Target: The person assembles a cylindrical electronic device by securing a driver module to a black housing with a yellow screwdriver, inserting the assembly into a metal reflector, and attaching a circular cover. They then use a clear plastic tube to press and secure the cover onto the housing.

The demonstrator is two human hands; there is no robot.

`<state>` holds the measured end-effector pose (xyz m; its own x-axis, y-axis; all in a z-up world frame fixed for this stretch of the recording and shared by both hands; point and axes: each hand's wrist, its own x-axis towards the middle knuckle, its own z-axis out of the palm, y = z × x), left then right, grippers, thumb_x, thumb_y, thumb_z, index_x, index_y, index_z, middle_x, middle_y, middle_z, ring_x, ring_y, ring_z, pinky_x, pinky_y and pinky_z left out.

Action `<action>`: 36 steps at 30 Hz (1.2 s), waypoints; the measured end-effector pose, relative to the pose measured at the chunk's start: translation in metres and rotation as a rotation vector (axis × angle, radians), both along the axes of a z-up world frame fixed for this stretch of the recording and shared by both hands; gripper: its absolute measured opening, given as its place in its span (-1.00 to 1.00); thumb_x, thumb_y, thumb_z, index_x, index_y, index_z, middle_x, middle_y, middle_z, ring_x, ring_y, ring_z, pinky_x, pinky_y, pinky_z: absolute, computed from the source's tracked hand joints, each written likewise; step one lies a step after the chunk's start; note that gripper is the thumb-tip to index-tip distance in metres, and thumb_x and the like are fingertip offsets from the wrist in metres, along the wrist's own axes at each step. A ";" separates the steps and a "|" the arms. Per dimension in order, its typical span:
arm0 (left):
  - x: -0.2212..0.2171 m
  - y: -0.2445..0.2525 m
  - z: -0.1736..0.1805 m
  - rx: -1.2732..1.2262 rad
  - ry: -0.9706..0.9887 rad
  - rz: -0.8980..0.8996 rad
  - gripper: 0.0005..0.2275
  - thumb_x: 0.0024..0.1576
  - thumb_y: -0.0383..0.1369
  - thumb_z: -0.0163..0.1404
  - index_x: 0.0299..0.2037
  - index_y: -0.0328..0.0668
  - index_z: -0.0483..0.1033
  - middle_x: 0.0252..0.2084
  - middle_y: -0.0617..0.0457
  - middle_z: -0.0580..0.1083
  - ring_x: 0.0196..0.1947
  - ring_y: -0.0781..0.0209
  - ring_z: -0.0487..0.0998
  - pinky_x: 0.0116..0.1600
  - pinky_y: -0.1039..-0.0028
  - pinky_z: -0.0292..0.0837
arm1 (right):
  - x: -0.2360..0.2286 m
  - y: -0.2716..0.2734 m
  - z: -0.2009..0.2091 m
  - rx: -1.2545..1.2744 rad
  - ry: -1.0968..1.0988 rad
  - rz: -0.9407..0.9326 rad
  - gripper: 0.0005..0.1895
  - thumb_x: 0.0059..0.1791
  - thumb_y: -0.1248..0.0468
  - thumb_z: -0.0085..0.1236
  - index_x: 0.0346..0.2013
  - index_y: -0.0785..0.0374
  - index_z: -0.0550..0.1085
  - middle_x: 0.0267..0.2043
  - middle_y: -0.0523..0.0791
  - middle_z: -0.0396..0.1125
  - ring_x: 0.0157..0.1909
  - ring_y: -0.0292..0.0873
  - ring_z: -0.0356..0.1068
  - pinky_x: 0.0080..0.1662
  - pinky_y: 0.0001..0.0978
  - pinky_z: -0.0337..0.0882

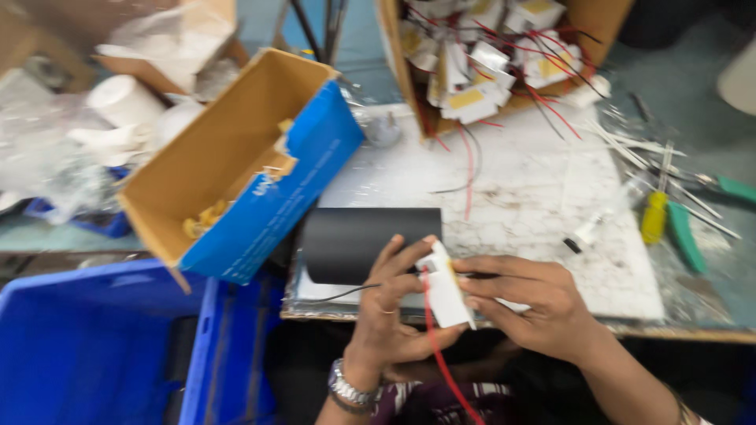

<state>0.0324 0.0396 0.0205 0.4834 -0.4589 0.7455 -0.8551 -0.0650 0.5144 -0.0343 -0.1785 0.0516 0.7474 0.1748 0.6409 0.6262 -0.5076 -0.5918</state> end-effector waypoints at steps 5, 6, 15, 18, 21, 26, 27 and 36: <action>-0.006 0.001 0.009 0.035 -0.020 0.041 -0.42 -0.11 -0.20 0.39 0.09 -0.03 0.37 0.30 -0.21 0.47 0.33 -0.07 0.53 0.56 -0.02 0.19 | 0.001 0.001 -0.004 -0.014 0.008 -0.059 -0.78 -0.15 0.36 0.30 -0.22 0.25 0.64 -0.07 -0.03 0.55 -0.10 -0.11 0.62 -0.08 -0.40 0.57; -0.007 0.002 0.010 0.039 -0.018 0.044 -0.43 -0.09 -0.20 0.39 0.09 -0.04 0.38 0.31 -0.19 0.47 0.35 -0.06 0.53 0.56 0.00 0.19 | 0.001 0.000 -0.005 -0.015 0.029 -0.073 -0.77 -0.17 0.35 0.31 -0.22 0.25 0.64 -0.08 -0.04 0.56 -0.12 -0.13 0.62 -0.09 -0.41 0.56; -0.012 0.004 0.007 0.029 0.017 0.040 -0.50 -0.03 -0.16 0.39 0.01 -0.04 0.39 0.30 -0.09 0.48 0.33 0.07 0.53 0.58 0.08 0.24 | 0.001 0.003 -0.012 -0.001 0.007 -0.121 -0.78 -0.18 0.37 0.29 -0.25 0.25 0.64 -0.08 -0.06 0.55 -0.09 -0.16 0.60 -0.06 -0.43 0.56; -0.012 0.006 0.005 0.030 0.022 0.034 -0.51 -0.03 -0.16 0.38 0.01 -0.03 0.39 0.31 -0.08 0.47 0.35 0.09 0.52 0.55 0.12 0.19 | 0.002 0.002 -0.016 0.000 0.031 -0.135 -0.79 -0.19 0.38 0.28 -0.26 0.26 0.64 -0.10 -0.06 0.55 -0.10 -0.18 0.60 -0.06 -0.42 0.56; -0.013 0.006 0.000 0.031 0.033 0.028 -0.52 -0.01 -0.16 0.36 0.01 -0.02 0.39 0.32 -0.06 0.47 0.38 0.11 0.50 0.56 0.15 0.14 | 0.000 0.001 -0.018 0.000 0.061 -0.141 -0.77 -0.21 0.37 0.29 -0.25 0.27 0.64 -0.08 -0.05 0.54 -0.06 -0.16 0.59 -0.04 -0.40 0.55; -0.013 0.005 -0.007 0.036 0.037 0.025 -0.51 -0.01 -0.15 0.36 0.04 -0.01 0.39 0.34 -0.05 0.45 0.40 0.13 0.48 0.59 0.17 0.07 | -0.004 0.003 -0.016 0.030 0.159 -0.160 -0.80 -0.20 0.37 0.29 -0.29 0.29 0.64 -0.07 -0.03 0.55 -0.07 -0.16 0.60 -0.07 -0.38 0.57; -0.013 0.005 -0.008 0.038 0.036 0.022 -0.50 -0.01 -0.15 0.36 0.05 0.00 0.38 0.35 -0.05 0.44 0.40 0.14 0.47 0.60 0.18 0.06 | -0.005 0.004 -0.016 0.039 0.167 -0.167 -0.81 -0.19 0.37 0.29 -0.29 0.30 0.64 -0.06 -0.02 0.55 -0.07 -0.16 0.60 -0.07 -0.38 0.57; -0.017 0.004 -0.016 0.053 0.043 0.027 -0.50 0.00 -0.16 0.36 0.07 0.04 0.38 0.40 -0.04 0.39 0.46 0.12 0.41 0.63 0.14 0.01 | -0.008 0.005 -0.010 0.033 0.319 -0.190 -0.81 -0.22 0.37 0.29 -0.33 0.29 0.67 -0.07 -0.04 0.58 -0.13 -0.18 0.63 -0.15 -0.38 0.60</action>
